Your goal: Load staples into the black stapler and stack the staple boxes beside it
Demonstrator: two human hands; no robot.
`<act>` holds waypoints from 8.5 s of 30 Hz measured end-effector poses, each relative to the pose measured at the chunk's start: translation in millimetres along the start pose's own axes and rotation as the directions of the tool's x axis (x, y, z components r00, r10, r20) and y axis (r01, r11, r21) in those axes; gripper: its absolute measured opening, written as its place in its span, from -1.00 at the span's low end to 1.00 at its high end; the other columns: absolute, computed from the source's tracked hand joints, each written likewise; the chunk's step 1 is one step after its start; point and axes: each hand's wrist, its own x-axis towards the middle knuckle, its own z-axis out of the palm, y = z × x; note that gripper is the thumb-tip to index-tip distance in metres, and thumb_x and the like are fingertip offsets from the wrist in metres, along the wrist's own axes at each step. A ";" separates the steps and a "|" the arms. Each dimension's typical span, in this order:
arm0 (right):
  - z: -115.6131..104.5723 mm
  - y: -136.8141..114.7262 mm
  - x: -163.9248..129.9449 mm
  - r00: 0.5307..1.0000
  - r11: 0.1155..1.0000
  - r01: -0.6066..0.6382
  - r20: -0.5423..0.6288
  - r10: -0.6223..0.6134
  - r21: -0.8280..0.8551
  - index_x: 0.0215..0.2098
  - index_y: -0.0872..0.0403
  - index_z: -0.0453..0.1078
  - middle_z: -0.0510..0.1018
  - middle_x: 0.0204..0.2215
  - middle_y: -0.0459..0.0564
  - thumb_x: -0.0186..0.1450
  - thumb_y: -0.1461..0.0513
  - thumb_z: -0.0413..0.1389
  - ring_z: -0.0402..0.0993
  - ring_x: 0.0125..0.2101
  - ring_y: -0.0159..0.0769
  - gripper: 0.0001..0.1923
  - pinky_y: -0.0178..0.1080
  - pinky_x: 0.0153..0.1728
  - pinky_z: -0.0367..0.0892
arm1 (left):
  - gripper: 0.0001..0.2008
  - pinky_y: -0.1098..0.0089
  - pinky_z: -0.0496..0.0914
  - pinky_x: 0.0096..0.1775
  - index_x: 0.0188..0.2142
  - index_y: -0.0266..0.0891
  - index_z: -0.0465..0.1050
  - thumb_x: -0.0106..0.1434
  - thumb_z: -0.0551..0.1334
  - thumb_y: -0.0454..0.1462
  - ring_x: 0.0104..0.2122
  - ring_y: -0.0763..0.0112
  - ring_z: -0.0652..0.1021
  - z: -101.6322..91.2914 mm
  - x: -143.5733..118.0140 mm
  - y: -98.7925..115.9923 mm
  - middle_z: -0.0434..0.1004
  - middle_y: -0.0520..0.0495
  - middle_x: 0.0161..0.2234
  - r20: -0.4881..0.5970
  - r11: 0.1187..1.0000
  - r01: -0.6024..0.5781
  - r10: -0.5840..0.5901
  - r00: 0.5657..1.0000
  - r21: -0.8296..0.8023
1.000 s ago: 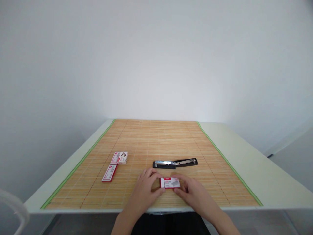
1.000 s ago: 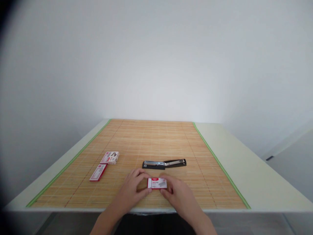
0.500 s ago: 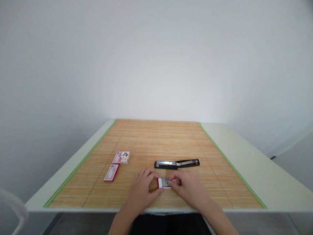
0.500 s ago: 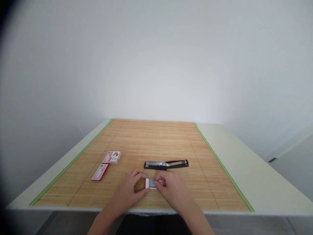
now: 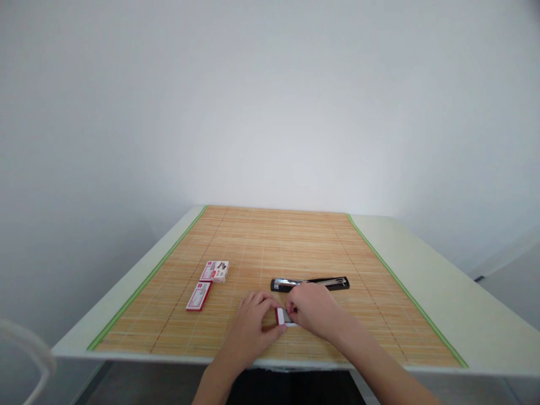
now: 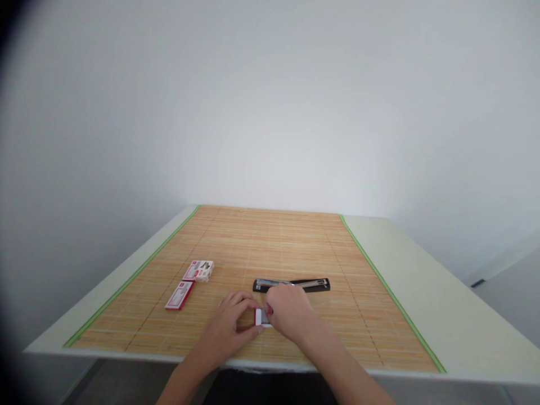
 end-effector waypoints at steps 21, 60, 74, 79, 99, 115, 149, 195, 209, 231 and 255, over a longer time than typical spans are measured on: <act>36.0 64.1 -58.5 0.966 0.761 -0.044 -0.168 0.199 0.647 -0.17 0.04 0.59 0.39 -0.54 -0.17 0.38 0.12 0.11 0.32 -0.49 -0.34 -0.76 -0.33 -0.43 0.15 | -0.77 0.24 0.31 -0.10 -0.13 -0.05 0.55 0.20 0.40 -0.19 -0.21 0.22 0.50 -1.0 1.1 1.1 0.53 0.03 -0.29 0.030 0.999 0.025 -0.027 0.999 0.048; 20.7 32.7 -17.2 0.953 0.893 -0.067 -0.237 0.190 0.445 -0.16 -0.13 0.64 0.53 -0.54 -0.17 0.37 0.08 0.20 0.39 -0.51 -0.36 -0.83 -0.31 -0.45 0.06 | -0.73 -0.24 -0.31 0.38 -0.01 0.16 0.57 0.29 0.36 -0.08 0.41 0.08 0.18 10.4 21.2 -15.7 0.21 0.09 0.40 -0.013 0.985 0.094 -0.093 0.996 0.142; 16.6 32.9 -14.0 0.974 0.906 -0.042 -0.186 0.131 0.422 -0.12 -0.14 0.63 0.65 -0.43 -0.14 0.40 0.08 0.16 0.48 -0.45 -0.33 -0.80 -0.32 -0.41 0.14 | -0.71 -0.24 -0.39 0.38 0.01 0.24 0.55 0.28 0.37 -0.06 0.41 0.12 0.17 9.9 19.3 -11.0 0.23 0.14 0.39 -0.009 0.983 0.120 -0.120 0.993 0.141; 18.2 31.2 -13.7 0.976 0.908 -0.033 -0.181 0.119 0.418 -0.13 -0.14 0.62 0.65 -0.42 -0.14 0.42 0.08 0.14 0.50 -0.42 -0.32 -0.79 -0.32 -0.40 0.13 | -0.70 -0.23 -0.38 0.38 0.02 0.22 0.55 0.29 0.36 -0.06 0.41 0.12 0.18 9.6 19.4 -10.9 0.24 0.13 0.39 -0.007 0.982 0.120 -0.121 0.993 0.142; 24.1 31.1 -37.5 0.943 0.877 -0.125 -0.220 0.251 0.463 0.01 -0.07 0.55 0.50 -0.54 -0.15 0.35 0.07 0.19 0.40 -0.50 -0.30 -0.70 -0.28 -0.45 0.09 | -0.69 -0.23 -0.32 0.39 0.02 0.15 0.57 0.27 0.37 -0.07 0.41 0.08 0.19 11.6 19.3 -13.5 0.29 0.06 0.37 -0.015 0.986 0.114 -0.113 0.993 0.120; 16.8 87.2 -57.2 0.875 0.430 0.040 -0.239 0.421 0.902 0.08 0.00 0.41 0.47 -0.39 -0.09 0.35 -0.19 0.14 0.35 -0.45 -0.33 -0.45 -0.30 -0.48 0.23 | -0.69 -0.09 -0.06 0.42 0.03 0.07 0.58 0.28 0.36 -0.12 0.40 0.14 0.21 13.8 19.7 -16.1 0.30 0.03 0.36 -0.021 0.992 0.092 -0.091 0.996 0.082; 67.2 73.5 -45.9 0.791 0.796 -0.074 -0.450 0.413 0.601 -0.12 0.02 0.49 0.56 -0.17 0.05 0.40 0.04 0.11 0.50 -0.16 -0.10 -0.74 -0.13 -0.10 0.36 | -0.28 0.12 0.27 0.19 0.25 0.10 0.33 0.07 0.40 -0.21 0.09 0.08 0.45 20.8 10.7 41.4 0.50 -0.03 0.08 0.118 0.989 -0.123 0.113 0.987 0.078; 86.8 35.9 -64.7 0.914 0.783 -0.009 -0.312 0.258 0.622 0.34 -0.02 0.19 0.48 -0.33 -0.14 0.19 0.17 0.31 0.45 -0.30 -0.22 -0.22 -0.18 -0.20 0.33 | -0.44 -0.07 0.23 0.27 0.23 -0.04 0.41 0.31 0.23 0.07 0.19 -0.03 0.38 -84.1 -2.2 -98.5 0.38 -0.17 0.14 -0.471 0.913 0.286 -0.124 0.874 0.290; 81.6 34.3 -63.0 0.916 0.812 -0.034 -0.307 0.258 0.583 0.31 -0.01 0.26 0.50 -0.36 -0.14 0.19 0.18 0.30 0.45 -0.31 -0.21 -0.27 -0.17 -0.21 0.31 | -0.27 0.02 0.41 0.04 0.25 -0.12 0.34 0.14 0.30 0.09 -0.03 -0.04 0.50 -119.2 23.3 -98.2 0.33 -0.20 -0.01 -0.490 0.767 0.591 -0.426 0.760 0.250; 78.4 33.8 -63.6 0.916 0.822 -0.006 -0.327 0.233 0.570 0.17 -0.01 0.40 0.52 -0.37 -0.11 0.22 0.16 0.30 0.44 -0.33 -0.21 -0.46 -0.18 -0.24 0.30 | -0.35 0.17 0.38 0.19 0.20 -0.03 0.36 0.09 0.30 -0.39 0.13 0.17 0.49 6.5 16.1 21.5 0.47 -0.08 0.14 0.156 0.952 0.088 -0.044 0.987 -0.292; 80.7 34.9 -62.7 0.915 0.824 -0.041 -0.309 0.257 0.565 0.16 -0.01 0.41 0.53 -0.37 -0.11 0.20 0.15 0.30 0.45 -0.33 -0.20 -0.44 -0.18 -0.24 0.32 | -0.29 0.09 0.40 0.05 0.10 -0.11 0.43 0.08 0.38 0.19 -0.04 0.04 0.53 -110.0 -37.2 -108.4 0.53 -0.10 -0.03 -0.204 0.915 0.358 -0.319 0.925 0.189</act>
